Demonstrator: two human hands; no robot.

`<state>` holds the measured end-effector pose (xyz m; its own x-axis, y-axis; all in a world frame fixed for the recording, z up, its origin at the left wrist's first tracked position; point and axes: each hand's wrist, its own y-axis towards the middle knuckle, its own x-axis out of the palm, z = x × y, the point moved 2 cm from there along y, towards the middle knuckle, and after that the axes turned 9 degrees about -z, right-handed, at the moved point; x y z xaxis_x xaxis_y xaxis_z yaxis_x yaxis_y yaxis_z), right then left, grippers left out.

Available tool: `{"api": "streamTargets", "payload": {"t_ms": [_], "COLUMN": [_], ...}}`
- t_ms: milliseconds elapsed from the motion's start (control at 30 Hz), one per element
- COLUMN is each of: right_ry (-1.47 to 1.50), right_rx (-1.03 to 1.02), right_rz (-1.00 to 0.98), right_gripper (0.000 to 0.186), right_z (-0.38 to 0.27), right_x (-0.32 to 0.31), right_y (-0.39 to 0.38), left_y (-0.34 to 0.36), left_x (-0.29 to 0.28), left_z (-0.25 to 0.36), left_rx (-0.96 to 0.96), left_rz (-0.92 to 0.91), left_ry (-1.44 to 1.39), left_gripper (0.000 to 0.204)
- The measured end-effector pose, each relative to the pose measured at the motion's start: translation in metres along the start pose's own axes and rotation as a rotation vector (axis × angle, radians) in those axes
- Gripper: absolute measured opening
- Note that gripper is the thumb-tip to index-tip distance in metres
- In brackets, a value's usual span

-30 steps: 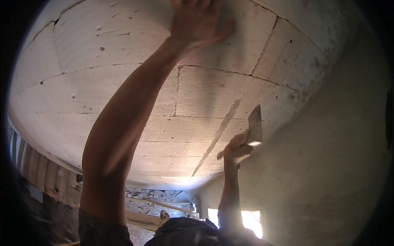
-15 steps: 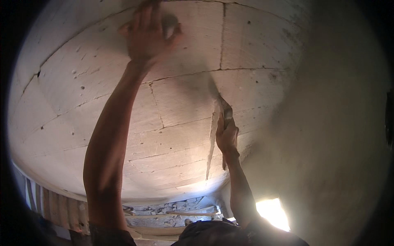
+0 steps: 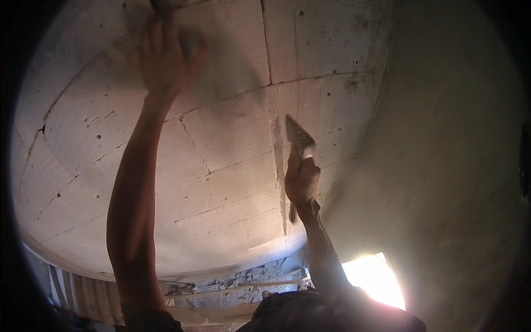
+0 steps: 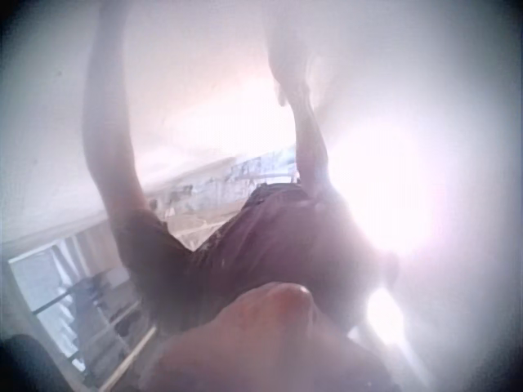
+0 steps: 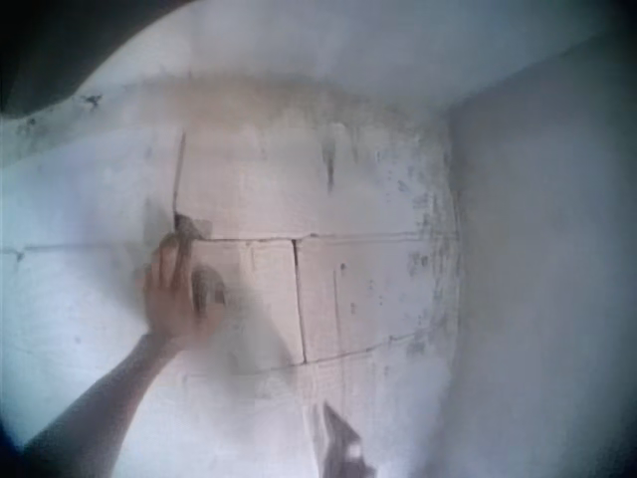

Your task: The person applies a substance into a narrow groove in a concrete ceiling using a small handheld scraper.

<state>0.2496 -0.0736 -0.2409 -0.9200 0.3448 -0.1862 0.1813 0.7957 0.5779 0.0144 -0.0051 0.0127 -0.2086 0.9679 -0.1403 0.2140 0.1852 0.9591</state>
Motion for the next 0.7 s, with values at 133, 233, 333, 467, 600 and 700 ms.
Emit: {"api": "streamTargets", "payload": {"t_ms": [133,233,333,467,600,700], "right_ry": [0.188,-0.033,-0.083,0.191,-0.18,-0.082], "right_rx": [-0.196,0.151,-0.047,-0.183,-0.061,0.128], "right_rz": [0.222,-0.182,-0.03,0.133,-0.056,-0.226], "right_gripper": [0.032,0.033,0.032,0.03,0.027,0.023], "right_z": [0.003,0.024,0.023,0.001,0.028,0.0], "right_x": [0.013,0.018,0.011,0.001,0.02,0.012], "right_y": [0.001,0.024,0.021,-0.001,0.015,0.011], "left_y": [0.004,0.005,0.008,0.002,0.006,0.004], "left_x": [0.002,0.004,0.006,0.004,0.006,0.004], "left_z": [0.002,0.002,-0.005,-0.002,0.002,-0.008], "left_rx": [0.024,0.045,0.053,0.044,0.082,0.043], "left_rz": [0.056,0.071,0.091,0.077,0.126,0.063], "left_ry": [-0.078,-0.106,-0.098,-0.073,-0.133,-0.13], "left_gripper": [0.076,0.076,0.077,0.079,0.078,0.077]}}
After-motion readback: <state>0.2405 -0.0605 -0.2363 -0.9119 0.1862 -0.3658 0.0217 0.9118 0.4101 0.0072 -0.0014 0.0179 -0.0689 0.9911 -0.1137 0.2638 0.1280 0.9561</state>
